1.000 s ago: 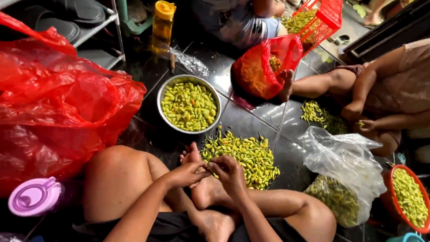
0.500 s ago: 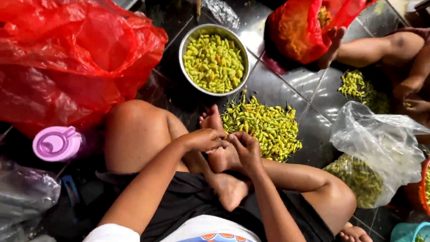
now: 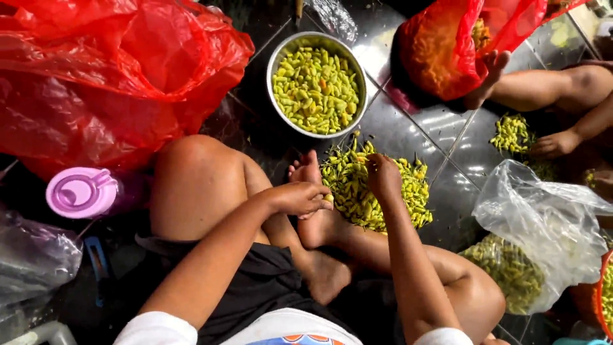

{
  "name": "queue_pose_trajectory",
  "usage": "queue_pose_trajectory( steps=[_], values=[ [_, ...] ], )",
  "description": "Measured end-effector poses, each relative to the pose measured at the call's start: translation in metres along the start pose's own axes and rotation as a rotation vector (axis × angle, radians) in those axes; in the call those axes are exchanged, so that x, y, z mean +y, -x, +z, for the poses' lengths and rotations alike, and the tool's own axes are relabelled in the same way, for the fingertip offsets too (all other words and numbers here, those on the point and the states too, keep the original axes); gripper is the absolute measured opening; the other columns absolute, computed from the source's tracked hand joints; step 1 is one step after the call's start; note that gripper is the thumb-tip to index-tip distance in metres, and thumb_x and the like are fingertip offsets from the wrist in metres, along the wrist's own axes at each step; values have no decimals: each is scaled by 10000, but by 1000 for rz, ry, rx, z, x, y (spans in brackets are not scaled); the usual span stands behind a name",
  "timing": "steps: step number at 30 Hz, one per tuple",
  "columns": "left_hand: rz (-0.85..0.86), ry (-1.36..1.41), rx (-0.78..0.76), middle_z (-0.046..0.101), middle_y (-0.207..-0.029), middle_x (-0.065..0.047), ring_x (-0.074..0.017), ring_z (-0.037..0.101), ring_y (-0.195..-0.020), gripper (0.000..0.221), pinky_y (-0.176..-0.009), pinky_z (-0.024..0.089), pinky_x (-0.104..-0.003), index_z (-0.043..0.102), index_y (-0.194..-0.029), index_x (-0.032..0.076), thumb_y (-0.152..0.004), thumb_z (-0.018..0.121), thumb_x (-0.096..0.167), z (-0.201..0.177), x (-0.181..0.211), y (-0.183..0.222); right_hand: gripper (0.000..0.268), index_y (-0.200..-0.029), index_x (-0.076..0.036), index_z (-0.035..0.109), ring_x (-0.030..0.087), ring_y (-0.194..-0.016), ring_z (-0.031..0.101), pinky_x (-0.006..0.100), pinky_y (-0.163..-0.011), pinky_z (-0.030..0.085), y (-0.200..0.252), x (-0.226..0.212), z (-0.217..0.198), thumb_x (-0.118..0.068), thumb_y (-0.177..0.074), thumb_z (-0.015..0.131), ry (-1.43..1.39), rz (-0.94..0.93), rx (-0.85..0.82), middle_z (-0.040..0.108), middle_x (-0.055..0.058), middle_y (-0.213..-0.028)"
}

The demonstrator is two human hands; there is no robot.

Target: Removing stems from small green chili peppers by hand while sitting on the floor.

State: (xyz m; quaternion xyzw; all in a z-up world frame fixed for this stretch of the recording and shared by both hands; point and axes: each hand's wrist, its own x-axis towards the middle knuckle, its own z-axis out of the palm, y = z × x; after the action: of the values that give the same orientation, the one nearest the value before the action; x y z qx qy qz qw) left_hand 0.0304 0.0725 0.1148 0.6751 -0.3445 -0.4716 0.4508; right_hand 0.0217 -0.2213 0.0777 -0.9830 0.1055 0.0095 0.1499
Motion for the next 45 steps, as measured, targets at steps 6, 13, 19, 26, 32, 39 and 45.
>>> queue_pose_trajectory(
  steps=[6, 13, 19, 26, 32, 39, 45],
  values=[
    [-25, -18, -3, 611, -478, 31, -190, 710, -701, 192, -817, 536, -334, 630, -1086, 285, -1027, 473, 378, -4, 10, 10, 173, -1080, -259, 801, 372, -986, 711, 510, -872, 588, -21, 9, 15, -295, -935, 714, 176, 9, -301, 710, 66, -1009],
    [-7, -80, -19, 623, -471, 38, -231, 727, -776, 208, -882, 540, -371, 620, -1099, 309, -1019, 463, 421, 2, -5, -6, 157, -1041, -196, 774, 299, -981, 735, 459, -863, 565, 11, 15, -23, -299, -924, 794, -54, 58, -134, 773, 47, -938],
    [-123, -241, 107, 724, -1043, -174, -377, 613, -1200, 348, -1091, 419, -464, 621, -1264, 315, -996, 522, 513, 16, 2, -1, 281, -1073, -37, 728, 367, -1031, 724, 460, -854, 593, 55, -24, -72, -285, -950, 774, -323, 182, -53, 758, 205, -1014],
    [-119, -168, 23, 697, -576, -4, -256, 746, -920, 304, -942, 537, -418, 630, -1122, 286, -991, 487, 519, 10, 7, 5, 512, -1377, 60, 575, 437, -1115, 681, 519, -907, 568, 94, -52, -81, -195, -966, 742, -547, 165, -98, 721, 307, -1092],
    [-68, -124, 6, 650, -498, 41, -225, 741, -874, 264, -951, 527, -392, 642, -1063, 299, -997, 473, 491, 7, 13, 6, 237, -1106, 58, 721, 235, -855, 711, 392, -848, 621, 119, -56, -54, -124, -959, 758, -982, 255, -80, 743, 196, -909],
    [-10, -116, 45, 722, -666, -146, -364, 720, -964, 294, -957, 514, -486, 617, -1174, 193, -1018, 492, 408, 5, 15, 12, 125, -1021, 23, 710, 167, -776, 703, 309, -753, 617, 131, -96, -20, -71, -952, 756, -1013, 201, 47, 733, 130, -807],
    [112, -97, 150, 697, -1058, -330, -503, 653, -1057, 294, -906, 524, -588, 566, -1230, 68, -1015, 507, 260, 2, 20, 21, 147, -1058, -9, 730, 190, -782, 750, 351, -761, 634, 125, -104, -14, -109, -955, 762, -979, 226, 172, 774, 152, -849]
  ],
)
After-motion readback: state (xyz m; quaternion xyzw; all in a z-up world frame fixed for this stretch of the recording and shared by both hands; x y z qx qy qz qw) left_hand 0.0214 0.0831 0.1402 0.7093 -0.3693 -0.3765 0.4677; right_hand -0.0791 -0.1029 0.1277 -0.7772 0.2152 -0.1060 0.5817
